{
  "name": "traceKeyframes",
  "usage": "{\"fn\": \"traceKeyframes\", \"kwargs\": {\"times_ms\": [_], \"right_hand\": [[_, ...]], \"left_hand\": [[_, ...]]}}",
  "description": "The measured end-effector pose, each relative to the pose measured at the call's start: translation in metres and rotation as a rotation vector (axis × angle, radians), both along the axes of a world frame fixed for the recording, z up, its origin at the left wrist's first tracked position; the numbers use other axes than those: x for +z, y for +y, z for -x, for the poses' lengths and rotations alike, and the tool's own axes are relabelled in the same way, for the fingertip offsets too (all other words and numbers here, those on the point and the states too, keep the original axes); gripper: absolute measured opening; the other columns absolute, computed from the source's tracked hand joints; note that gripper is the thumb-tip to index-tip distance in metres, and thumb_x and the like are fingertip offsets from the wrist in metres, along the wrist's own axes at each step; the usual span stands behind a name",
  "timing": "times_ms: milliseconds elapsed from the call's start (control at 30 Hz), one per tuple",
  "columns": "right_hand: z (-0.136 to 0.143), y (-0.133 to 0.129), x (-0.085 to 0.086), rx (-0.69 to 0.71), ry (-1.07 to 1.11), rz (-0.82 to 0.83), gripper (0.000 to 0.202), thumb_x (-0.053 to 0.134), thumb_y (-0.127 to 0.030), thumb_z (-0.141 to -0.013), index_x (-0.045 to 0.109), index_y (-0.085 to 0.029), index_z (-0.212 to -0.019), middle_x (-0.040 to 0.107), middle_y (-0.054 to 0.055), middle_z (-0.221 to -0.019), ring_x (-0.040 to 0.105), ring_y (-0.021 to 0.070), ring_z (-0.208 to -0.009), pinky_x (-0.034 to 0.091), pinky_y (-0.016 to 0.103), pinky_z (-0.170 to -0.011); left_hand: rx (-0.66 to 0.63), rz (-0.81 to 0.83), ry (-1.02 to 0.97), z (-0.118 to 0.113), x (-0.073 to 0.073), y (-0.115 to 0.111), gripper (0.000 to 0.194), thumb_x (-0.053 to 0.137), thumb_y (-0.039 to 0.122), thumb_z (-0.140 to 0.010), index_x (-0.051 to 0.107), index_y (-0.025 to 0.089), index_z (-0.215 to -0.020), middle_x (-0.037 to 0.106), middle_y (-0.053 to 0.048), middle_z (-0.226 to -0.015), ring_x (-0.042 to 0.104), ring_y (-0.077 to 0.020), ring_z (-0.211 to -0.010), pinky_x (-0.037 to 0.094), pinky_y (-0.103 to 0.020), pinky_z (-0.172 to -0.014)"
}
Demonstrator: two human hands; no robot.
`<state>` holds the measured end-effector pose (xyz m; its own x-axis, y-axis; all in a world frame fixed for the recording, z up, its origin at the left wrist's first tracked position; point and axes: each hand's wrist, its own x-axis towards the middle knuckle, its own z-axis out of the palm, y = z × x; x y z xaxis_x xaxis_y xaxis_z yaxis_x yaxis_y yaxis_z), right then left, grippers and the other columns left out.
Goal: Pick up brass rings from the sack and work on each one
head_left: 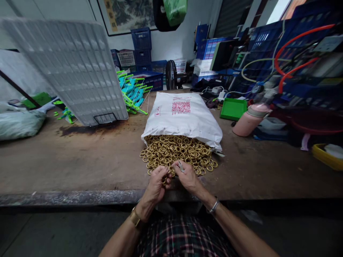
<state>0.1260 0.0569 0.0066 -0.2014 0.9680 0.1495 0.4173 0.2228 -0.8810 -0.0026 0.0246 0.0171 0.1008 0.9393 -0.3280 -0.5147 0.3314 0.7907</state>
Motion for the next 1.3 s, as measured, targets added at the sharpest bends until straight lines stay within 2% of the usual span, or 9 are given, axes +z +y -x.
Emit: {"fn": "traceKeyframes", "kwargs": {"times_ms": [133, 233, 300, 433, 600, 833, 1000, 1200, 1300], "right_hand": [[-0.004, -0.003, 0.004, 0.076, -0.180, -0.199, 0.021, 0.038, -0.027, -0.085, 0.053, -0.018, -0.074, 0.053, 0.001, -0.066, 0.046, 0.0123, -0.061, 0.035, 0.024, -0.061], [-0.004, -0.002, 0.006, 0.112, -0.185, -0.251, 0.018, 0.038, -0.025, -0.084, 0.052, -0.018, -0.074, 0.053, 0.001, -0.069, 0.046, 0.0125, -0.064, 0.034, 0.024, -0.063], [-0.003, 0.000, 0.006, 0.080, -0.136, -0.176, 0.020, 0.039, -0.028, -0.084, 0.051, -0.019, -0.072, 0.051, 0.000, -0.065, 0.045, 0.0117, -0.061, 0.034, 0.024, -0.060], [0.000, 0.002, 0.006, 0.003, 0.035, 0.146, 0.029, 0.040, -0.037, -0.082, 0.044, -0.019, -0.059, 0.040, -0.005, -0.053, 0.037, 0.0088, -0.050, 0.030, 0.022, -0.050], [0.002, -0.001, 0.002, 0.067, 0.213, 0.415, 0.039, 0.037, -0.047, -0.082, 0.041, -0.020, -0.055, 0.029, -0.008, -0.042, 0.026, 0.0068, -0.038, 0.022, 0.021, -0.039], [0.003, 0.004, -0.002, 0.041, 0.111, 0.280, 0.028, 0.044, -0.037, -0.078, 0.045, -0.018, -0.058, 0.040, -0.006, -0.052, 0.035, 0.0074, -0.049, 0.029, 0.021, -0.048], [0.005, 0.004, 0.004, 0.053, 0.014, 0.188, 0.024, 0.045, -0.037, -0.077, 0.048, -0.018, -0.062, 0.042, -0.005, -0.056, 0.038, 0.0090, -0.055, 0.031, 0.022, -0.053], [0.005, 0.005, 0.001, 0.097, 0.065, 0.161, 0.026, 0.040, -0.037, -0.081, 0.047, -0.018, -0.065, 0.044, -0.004, -0.058, 0.040, 0.0097, -0.055, 0.033, 0.022, -0.055], [0.003, 0.006, -0.002, 0.062, -0.022, 0.083, 0.026, 0.037, -0.035, -0.083, 0.049, -0.018, -0.067, 0.046, -0.003, -0.059, 0.041, 0.0103, -0.055, 0.032, 0.022, -0.054]], "left_hand": [[-0.032, 0.004, 0.015, 0.001, -0.003, -0.002, 0.028, 0.067, 0.036, -0.066, 0.047, 0.017, -0.074, 0.049, 0.005, -0.060, 0.042, -0.0039, -0.044, 0.025, -0.013, -0.038], [-0.057, 0.002, 0.095, 0.000, -0.003, -0.002, 0.030, 0.066, 0.040, -0.066, 0.049, 0.016, -0.074, 0.047, 0.005, -0.060, 0.039, -0.0033, -0.042, 0.024, -0.014, -0.036], [-0.040, -0.030, 0.176, 0.000, -0.002, -0.002, 0.030, 0.065, 0.041, -0.067, 0.050, 0.016, -0.072, 0.047, 0.005, -0.060, 0.038, -0.0034, -0.041, 0.025, -0.014, -0.036], [0.023, -0.158, 0.414, -0.001, -0.002, 0.000, 0.024, 0.058, 0.040, -0.073, 0.052, 0.016, -0.073, 0.048, 0.005, -0.057, 0.038, -0.0054, -0.043, 0.029, -0.017, -0.039], [0.080, -0.391, 0.657, -0.002, -0.004, 0.001, 0.016, 0.053, 0.029, -0.077, 0.058, 0.015, -0.069, 0.054, 0.002, -0.061, 0.046, -0.0082, -0.056, 0.037, -0.019, -0.054], [-0.113, -0.122, 0.338, 0.001, -0.009, -0.003, 0.025, 0.056, 0.042, -0.075, 0.051, 0.017, -0.079, 0.047, 0.006, -0.057, 0.036, -0.0042, -0.039, 0.026, -0.016, -0.036], [-0.111, -0.041, 0.221, 0.001, -0.008, -0.003, 0.030, 0.056, 0.047, -0.074, 0.047, 0.018, -0.079, 0.051, 0.005, -0.061, 0.041, -0.0037, -0.042, 0.027, -0.013, -0.036], [-0.098, -0.073, 0.159, 0.003, -0.010, -0.004, 0.030, 0.058, 0.046, -0.073, 0.046, 0.018, -0.075, 0.051, 0.005, -0.063, 0.041, -0.0029, -0.043, 0.027, -0.013, -0.036], [-0.086, -0.068, 0.120, 0.004, -0.010, -0.006, 0.029, 0.058, 0.044, -0.074, 0.045, 0.018, -0.076, 0.051, 0.005, -0.062, 0.041, -0.0030, -0.043, 0.027, -0.013, -0.036]]}}
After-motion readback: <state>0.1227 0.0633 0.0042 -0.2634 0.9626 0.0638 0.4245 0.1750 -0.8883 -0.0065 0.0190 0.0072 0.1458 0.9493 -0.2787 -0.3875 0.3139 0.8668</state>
